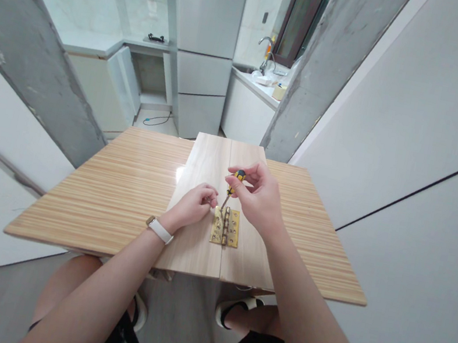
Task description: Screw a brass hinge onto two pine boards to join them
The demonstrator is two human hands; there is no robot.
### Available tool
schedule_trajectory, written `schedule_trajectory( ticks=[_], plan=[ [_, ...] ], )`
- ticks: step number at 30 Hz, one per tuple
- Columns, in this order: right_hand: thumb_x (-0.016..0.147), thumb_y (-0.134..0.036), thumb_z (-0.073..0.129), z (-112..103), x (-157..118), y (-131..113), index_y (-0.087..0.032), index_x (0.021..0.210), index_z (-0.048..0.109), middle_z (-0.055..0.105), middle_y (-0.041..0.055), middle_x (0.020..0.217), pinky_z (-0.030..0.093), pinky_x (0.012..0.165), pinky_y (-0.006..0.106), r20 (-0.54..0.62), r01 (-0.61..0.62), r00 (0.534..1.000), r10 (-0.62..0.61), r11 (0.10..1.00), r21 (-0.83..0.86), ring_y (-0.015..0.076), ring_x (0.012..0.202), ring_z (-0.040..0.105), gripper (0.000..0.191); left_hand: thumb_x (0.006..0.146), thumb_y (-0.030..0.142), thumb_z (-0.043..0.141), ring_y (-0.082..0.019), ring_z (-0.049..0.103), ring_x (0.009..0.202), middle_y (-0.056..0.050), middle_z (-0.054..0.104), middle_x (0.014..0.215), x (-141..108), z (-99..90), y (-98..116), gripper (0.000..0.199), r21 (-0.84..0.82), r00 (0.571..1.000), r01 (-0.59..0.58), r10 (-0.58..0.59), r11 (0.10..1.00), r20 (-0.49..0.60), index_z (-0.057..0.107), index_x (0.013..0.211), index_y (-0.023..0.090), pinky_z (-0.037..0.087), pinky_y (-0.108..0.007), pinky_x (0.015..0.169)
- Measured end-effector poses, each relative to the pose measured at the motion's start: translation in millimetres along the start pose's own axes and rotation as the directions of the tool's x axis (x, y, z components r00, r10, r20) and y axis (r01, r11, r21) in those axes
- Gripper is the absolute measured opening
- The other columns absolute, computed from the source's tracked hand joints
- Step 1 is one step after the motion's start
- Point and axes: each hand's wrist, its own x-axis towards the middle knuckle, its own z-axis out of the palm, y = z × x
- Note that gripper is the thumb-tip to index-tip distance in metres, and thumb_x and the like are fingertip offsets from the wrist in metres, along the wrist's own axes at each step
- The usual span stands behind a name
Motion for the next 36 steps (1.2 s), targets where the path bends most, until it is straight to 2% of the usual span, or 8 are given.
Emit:
schedule_trajectory(
  ticks=[5,10,13,16,19,22,25,36],
  plan=[
    [0.083,-0.046,0.086,0,0,1,-0.025,0.092,0.055,0.078,0.0083,0.109,0.062,0.058,0.029,-0.002,0.001,1.000,-0.001,1.000,0.006,0.0230,0.097,0.076,0.039,0.070,-0.003,0.044,-0.020,0.066,0.102,-0.007,0.069,0.109,1,0.7,-4,0.026,-0.015,0.999,0.025,-0.024,1.000,0.035,0.056,0.058,0.018,0.048,-0.036,0.097],
    [0.084,-0.045,0.085,2,0,3,-0.025,0.098,0.058,0.079,0.0056,0.106,0.062,0.061,0.028,-0.012,-0.002,1.000,0.002,1.000,0.028,0.0208,0.092,0.075,0.036,0.072,-0.003,0.047,-0.020,0.062,0.095,-0.004,0.067,0.100,-1,5.3,-2,0.024,-0.007,0.999,-0.029,0.029,1.000,-0.014,0.048,0.078,0.021,0.048,-0.033,0.084],
    [0.088,-0.046,0.080,1,1,3,-0.026,0.107,0.066,0.078,0.0051,0.104,0.062,0.061,0.028,-0.009,0.013,1.000,-0.013,1.000,0.016,0.0219,0.096,0.075,0.031,0.079,0.005,0.057,-0.019,0.059,0.085,-0.003,0.065,0.096,-2,4.8,3,0.021,0.026,0.999,-0.020,0.018,0.999,0.044,0.056,0.094,0.021,0.047,-0.033,0.077],
    [0.096,-0.047,0.069,-1,1,2,-0.026,0.116,0.072,0.078,0.0074,0.112,0.063,0.065,0.030,0.059,0.003,0.998,-0.004,1.000,0.021,0.0239,0.105,0.075,0.029,0.082,0.014,0.067,-0.021,0.059,0.091,-0.004,0.065,0.102,-4,2.4,9,0.028,0.102,0.993,-0.055,0.044,0.993,0.113,0.061,0.108,0.021,0.048,-0.035,0.082],
    [0.101,-0.046,0.062,-2,1,0,-0.027,0.124,0.072,0.076,0.0090,0.124,0.065,0.070,0.033,0.142,-0.015,0.990,0.009,0.999,0.044,0.0257,0.115,0.073,0.032,0.079,0.030,0.083,-0.026,0.059,0.106,-0.008,0.065,0.116,-6,-0.5,13,0.054,0.144,0.984,-0.087,0.063,0.986,0.164,0.058,0.126,0.021,0.049,-0.040,0.092],
    [0.100,-0.044,0.062,-2,2,0,-0.027,0.125,0.073,0.075,0.0097,0.126,0.066,0.071,0.034,0.157,-0.014,0.988,0.008,0.999,0.038,0.0275,0.118,0.073,0.032,0.063,0.053,0.097,-0.031,0.057,0.111,-0.009,0.062,0.124,-7,-2.7,13,0.097,0.162,0.976,-0.087,0.052,0.983,0.212,0.050,0.142,0.024,0.049,-0.045,0.096],
    [0.099,-0.041,0.063,-1,3,1,-0.026,0.122,0.075,0.077,0.0096,0.122,0.065,0.068,0.034,0.139,0.001,0.990,-0.006,0.999,0.039,0.0280,0.115,0.074,0.030,0.053,0.063,0.099,-0.033,0.055,0.112,-0.010,0.060,0.126,-7,-3.9,12,0.115,0.198,0.966,-0.104,0.052,0.975,0.254,0.046,0.147,0.024,0.049,-0.048,0.096],
    [0.096,-0.034,0.069,4,-1,3,-0.027,0.113,0.075,0.076,0.0051,0.109,0.064,0.076,0.035,0.067,0.090,0.994,-0.087,0.995,-0.047,0.0215,0.100,0.073,0.020,0.053,0.067,0.096,-0.033,0.055,0.108,-0.010,0.060,0.120,-7,-5.7,17,0.098,0.247,0.966,-0.087,0.021,0.965,0.256,0.054,0.129,0.021,0.048,-0.046,0.092]
  ],
)
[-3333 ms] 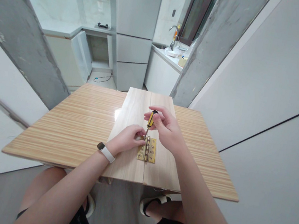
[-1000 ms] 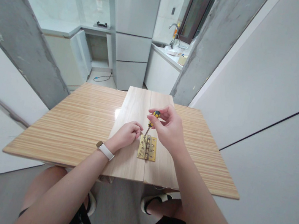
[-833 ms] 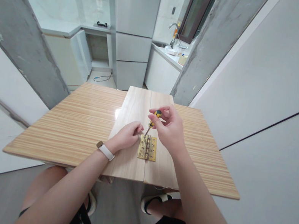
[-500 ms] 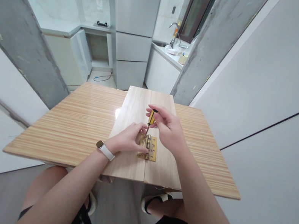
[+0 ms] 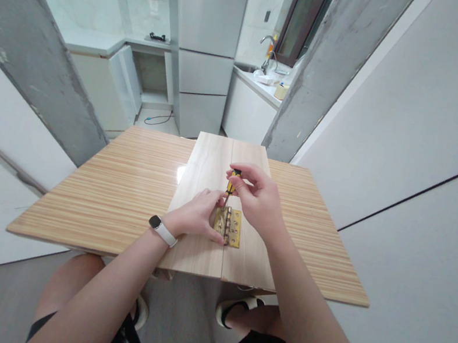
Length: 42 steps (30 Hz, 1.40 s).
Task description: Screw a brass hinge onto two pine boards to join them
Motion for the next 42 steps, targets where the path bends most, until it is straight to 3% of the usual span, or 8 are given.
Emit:
schedule_trajectory(
  ticks=[6,13,17,21,24,35,42],
  plan=[
    [0.091,-0.038,0.077,0.5,0.9,-6.7,-0.024,0.100,0.070,0.078,0.0057,0.107,0.061,0.074,0.034,-0.033,0.002,0.999,-0.003,0.998,-0.057,0.0219,0.099,0.074,0.017,0.050,0.067,0.097,-0.034,0.055,0.109,-0.010,0.060,0.120,0.1,0.6,-0.4,0.097,-0.004,1.000,0.015,-0.015,1.000,-0.012,0.055,0.123,0.021,0.049,-0.047,0.092],
    [0.085,-0.043,0.084,4.4,-0.8,-3.7,-0.025,0.090,0.054,0.080,0.0057,0.108,0.060,0.061,0.029,-0.048,-0.097,0.994,0.099,0.994,0.046,0.0210,0.091,0.077,0.035,0.052,0.068,0.096,-0.034,0.056,0.109,-0.011,0.060,0.123,0.7,2.8,-4.0,0.097,-0.006,1.000,-0.008,0.008,1.000,-0.016,0.055,0.126,0.020,0.050,-0.048,0.093],
    [0.088,-0.044,0.081,3.1,-1.0,-5.0,-0.026,0.100,0.058,0.079,0.0041,0.100,0.063,0.067,0.031,-0.007,-0.096,0.995,0.097,0.993,0.070,0.0212,0.093,0.077,0.032,0.054,0.066,0.097,-0.033,0.056,0.110,-0.011,0.060,0.125,0.0,2.8,-4.2,0.100,-0.013,0.999,-0.030,0.029,0.999,-0.027,0.055,0.132,0.021,0.050,-0.048,0.094],
    [0.097,-0.052,0.068,-1.6,-1.1,-7.6,-0.026,0.119,0.067,0.078,0.0084,0.112,0.066,0.074,0.035,0.089,-0.124,0.989,0.114,0.986,0.111,0.0242,0.109,0.075,0.034,0.055,0.065,0.097,-0.035,0.056,0.113,-0.013,0.060,0.129,-1.4,2.3,-3.6,0.105,-0.027,0.999,-0.026,0.025,0.999,-0.019,0.051,0.139,0.022,0.050,-0.050,0.097],
    [0.099,-0.054,0.064,-3.2,-0.7,-7.7,-0.026,0.124,0.069,0.077,0.0102,0.118,0.067,0.076,0.036,0.111,-0.135,0.986,0.121,0.983,0.126,0.0260,0.117,0.073,0.038,0.056,0.065,0.097,-0.036,0.055,0.117,-0.013,0.059,0.132,-1.5,2.1,-3.3,0.110,-0.023,1.000,-0.023,0.023,0.999,-0.010,0.048,0.145,0.023,0.049,-0.051,0.100],
    [0.093,-0.047,0.073,4.1,1.1,-0.2,-0.025,0.110,0.069,0.076,0.0055,0.099,0.063,0.065,0.032,-0.025,-0.102,0.994,0.103,0.993,0.051,0.0230,0.095,0.075,0.028,0.055,0.066,0.097,-0.034,0.056,0.112,-0.013,0.061,0.127,-0.4,2.7,-4.6,0.108,-0.016,0.999,-0.051,0.051,0.999,-0.021,0.050,0.143,0.021,0.049,-0.049,0.097],
    [0.090,-0.048,0.078,5.6,3.1,-3.7,-0.024,0.097,0.066,0.076,0.0057,0.100,0.062,0.062,0.031,-0.079,-0.065,0.995,0.063,0.998,-0.027,0.0220,0.092,0.073,0.028,0.055,0.067,0.096,-0.035,0.056,0.113,-0.013,0.061,0.127,-0.1,2.1,-3.1,0.103,-0.017,0.999,-0.035,0.035,0.999,-0.009,0.054,0.137,0.022,0.049,-0.049,0.096]
  ],
)
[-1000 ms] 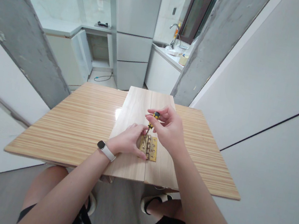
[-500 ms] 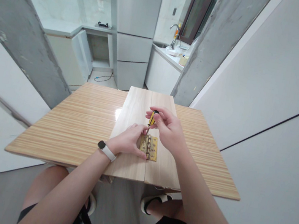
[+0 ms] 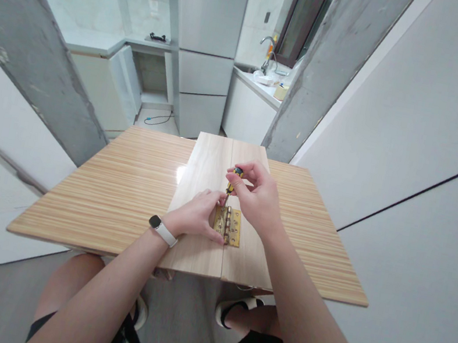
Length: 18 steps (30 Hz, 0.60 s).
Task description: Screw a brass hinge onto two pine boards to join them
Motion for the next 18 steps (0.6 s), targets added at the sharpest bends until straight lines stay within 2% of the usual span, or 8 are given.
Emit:
schedule_trajectory(
  ticks=[7,9,13,18],
  plan=[
    [0.088,-0.049,0.080,-1,0,-1,-0.025,0.095,0.059,0.077,0.0045,0.099,0.062,0.067,0.033,0.013,-0.029,0.999,0.029,1.000,-0.001,0.0208,0.088,0.074,0.032,0.054,0.064,0.097,-0.036,0.057,0.114,-0.012,0.062,0.126,0,-0.8,2,0.100,-0.014,1.000,0.013,-0.013,1.000,-0.002,0.055,0.134,0.023,0.048,-0.051,0.098],
    [0.092,-0.050,0.075,-4,0,-1,-0.026,0.104,0.062,0.077,0.0039,0.097,0.062,0.070,0.033,0.064,-0.030,0.998,0.029,0.999,0.024,0.0208,0.091,0.074,0.031,0.054,0.065,0.097,-0.036,0.057,0.113,-0.012,0.062,0.126,0,-0.6,2,0.101,-0.012,1.000,0.012,-0.012,1.000,0.001,0.055,0.135,0.023,0.049,-0.051,0.098],
    [0.102,-0.053,0.057,-10,1,-1,-0.026,0.128,0.066,0.077,0.0078,0.110,0.064,0.076,0.035,0.185,-0.058,0.982,0.040,0.994,0.093,0.0223,0.108,0.073,0.038,0.054,0.065,0.097,-0.035,0.057,0.114,-0.013,0.061,0.129,0,0.4,0,0.109,-0.011,1.000,-0.002,0.002,1.000,0.003,0.050,0.142,0.023,0.049,-0.051,0.099],
    [0.101,-0.050,0.059,-9,3,3,-0.025,0.119,0.071,0.076,0.0084,0.111,0.064,0.070,0.033,0.157,-0.051,0.987,0.036,0.994,0.092,0.0239,0.106,0.074,0.033,0.054,0.063,0.098,-0.035,0.057,0.114,-0.013,0.061,0.129,-1,0.9,0,0.113,-0.030,1.000,0.007,-0.008,1.000,-0.007,0.047,0.147,0.025,0.048,-0.052,0.100]
  ],
)
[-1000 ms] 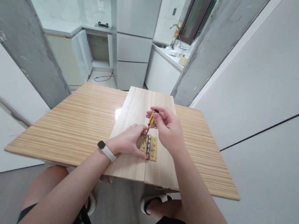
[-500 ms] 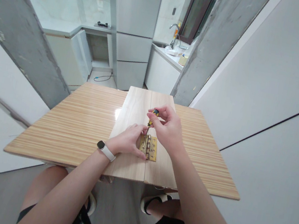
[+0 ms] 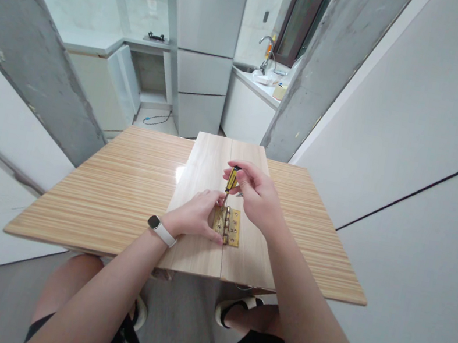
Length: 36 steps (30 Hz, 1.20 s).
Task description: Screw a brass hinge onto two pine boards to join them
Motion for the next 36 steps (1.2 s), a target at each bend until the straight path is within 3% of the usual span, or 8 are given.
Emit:
schedule_trajectory(
  ticks=[6,10,16,20,24,29,36],
  plan=[
    [0.098,-0.044,0.065,10,0,-1,-0.026,0.111,0.070,0.075,0.0042,0.100,0.061,0.067,0.033,-0.085,0.034,0.995,-0.046,0.989,-0.145,0.0214,0.091,0.072,0.023,0.054,0.065,0.097,-0.036,0.057,0.113,-0.013,0.062,0.127,1,-0.2,-1,0.101,0.024,1.000,-0.005,0.005,1.000,-0.004,0.055,0.135,0.021,0.049,-0.051,0.098],
    [0.095,-0.043,0.069,15,-2,-8,-0.026,0.099,0.067,0.074,0.0035,0.096,0.058,0.066,0.031,-0.110,0.042,0.992,-0.064,0.980,-0.195,0.0212,0.091,0.071,0.018,0.054,0.065,0.097,-0.035,0.057,0.112,-0.014,0.062,0.127,1,0.4,-2,0.103,0.013,1.000,-0.015,0.016,1.000,-0.012,0.055,0.136,0.021,0.049,-0.052,0.098],
    [0.091,-0.047,0.076,15,-3,-4,-0.025,0.092,0.057,0.078,0.0062,0.108,0.057,0.063,0.030,-0.159,0.024,0.986,-0.046,0.990,-0.137,0.0229,0.097,0.075,0.029,0.054,0.064,0.098,-0.035,0.058,0.111,-0.013,0.063,0.126,1,0.7,-2,0.098,0.012,1.000,-0.014,0.014,1.000,-0.010,0.057,0.133,0.022,0.049,-0.050,0.097],
    [0.094,-0.048,0.073,12,-5,0,-0.028,0.112,0.061,0.078,0.0034,0.103,0.061,0.068,0.032,-0.081,0.005,0.997,-0.009,0.999,-0.050,0.0212,0.093,0.075,0.030,0.055,0.063,0.097,-0.035,0.058,0.112,-0.012,0.063,0.127,1,0.1,-1,0.099,0.016,1.000,-0.011,0.011,1.000,0.000,0.056,0.134,0.022,0.049,-0.050,0.098],
    [0.105,-0.047,0.055,6,-8,0,-0.031,0.133,0.065,0.076,0.0071,0.120,0.062,0.080,0.036,0.044,0.038,0.998,-0.036,0.998,-0.039,0.0232,0.114,0.072,0.034,0.054,0.064,0.097,-0.036,0.058,0.113,-0.014,0.062,0.128,0,0.0,-2,0.100,0.016,1.000,-0.015,0.015,1.000,-0.003,0.055,0.134,0.022,0.050,-0.052,0.098],
    [0.104,-0.037,0.055,6,-7,2,-0.028,0.123,0.071,0.075,0.0071,0.120,0.063,0.080,0.037,0.037,0.052,0.998,-0.051,0.999,-0.016,0.0252,0.117,0.073,0.027,0.055,0.066,0.097,-0.036,0.058,0.115,-0.013,0.061,0.130,0,0.7,-4,0.106,0.024,1.000,-0.025,0.025,0.999,-0.004,0.050,0.139,0.022,0.049,-0.052,0.100],
    [0.098,-0.024,0.060,10,-4,-2,-0.027,0.113,0.072,0.075,0.0047,0.114,0.061,0.090,0.040,0.020,0.110,0.994,-0.108,0.989,-0.097,0.0219,0.104,0.075,0.020,0.055,0.068,0.095,-0.034,0.058,0.104,-0.012,0.063,0.121,1,0.9,-2,0.091,0.065,1.000,-0.010,0.011,0.998,-0.014,0.055,0.122,0.020,0.051,-0.049,0.089]
  ],
)
